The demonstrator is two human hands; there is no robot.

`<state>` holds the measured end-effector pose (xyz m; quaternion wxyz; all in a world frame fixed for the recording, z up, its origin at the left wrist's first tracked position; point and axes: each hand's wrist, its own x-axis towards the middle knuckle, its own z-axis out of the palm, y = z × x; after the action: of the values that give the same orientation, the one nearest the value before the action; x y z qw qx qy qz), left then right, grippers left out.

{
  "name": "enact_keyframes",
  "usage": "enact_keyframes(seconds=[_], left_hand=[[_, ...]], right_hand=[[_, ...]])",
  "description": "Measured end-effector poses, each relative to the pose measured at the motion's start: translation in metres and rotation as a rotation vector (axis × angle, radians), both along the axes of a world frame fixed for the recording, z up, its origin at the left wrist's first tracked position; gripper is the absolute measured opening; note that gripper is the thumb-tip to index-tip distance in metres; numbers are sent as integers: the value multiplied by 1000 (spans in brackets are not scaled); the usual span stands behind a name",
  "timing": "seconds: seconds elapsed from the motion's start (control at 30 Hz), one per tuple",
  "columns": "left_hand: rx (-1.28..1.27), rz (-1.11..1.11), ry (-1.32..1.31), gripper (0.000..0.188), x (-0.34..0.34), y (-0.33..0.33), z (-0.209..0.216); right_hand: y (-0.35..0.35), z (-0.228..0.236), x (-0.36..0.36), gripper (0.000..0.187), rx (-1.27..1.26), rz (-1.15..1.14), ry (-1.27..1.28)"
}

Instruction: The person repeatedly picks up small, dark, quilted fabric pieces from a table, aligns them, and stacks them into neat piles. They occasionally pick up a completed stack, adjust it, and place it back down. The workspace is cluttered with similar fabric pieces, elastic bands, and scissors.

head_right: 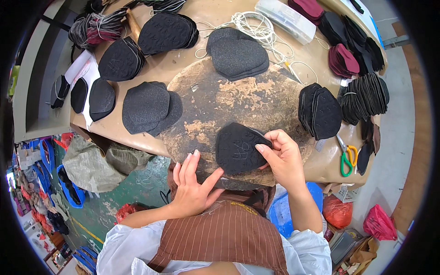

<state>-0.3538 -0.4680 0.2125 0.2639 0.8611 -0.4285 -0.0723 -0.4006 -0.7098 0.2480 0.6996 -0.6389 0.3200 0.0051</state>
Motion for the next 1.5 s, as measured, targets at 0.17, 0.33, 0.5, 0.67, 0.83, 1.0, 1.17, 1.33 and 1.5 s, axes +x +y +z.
enact_keyframes(seconds=[0.17,0.33,0.5,0.67,0.83,1.0,1.17,1.33,1.5], left_hand=[[14,2,2,59,2,2,-2],[-9,-3,-21,61,2,3,-5],[-86,-5,22,59,7,11,-5],[-209,1,-8,57,12,14,-6],[-149,-256,16,74,29,-18,18],[163,-295,-96,83,26,-36,19],[241,-215,-49,78,23,-53,25],[135,-180,96,68,59,-66,45],[-131,58,-29,63,121,-11,34]], right_hand=[[1,6,5,14,-92,-17,54],[5,7,8,17,-162,-28,81],[7,6,9,17,-182,-35,93],[8,8,9,16,-196,-32,105],[8,9,10,17,-192,-37,112],[6,7,9,16,-213,-38,104],[-12,17,22,18,-516,143,305],[-15,19,14,19,-657,219,165],[-43,37,-41,20,-255,176,279]])
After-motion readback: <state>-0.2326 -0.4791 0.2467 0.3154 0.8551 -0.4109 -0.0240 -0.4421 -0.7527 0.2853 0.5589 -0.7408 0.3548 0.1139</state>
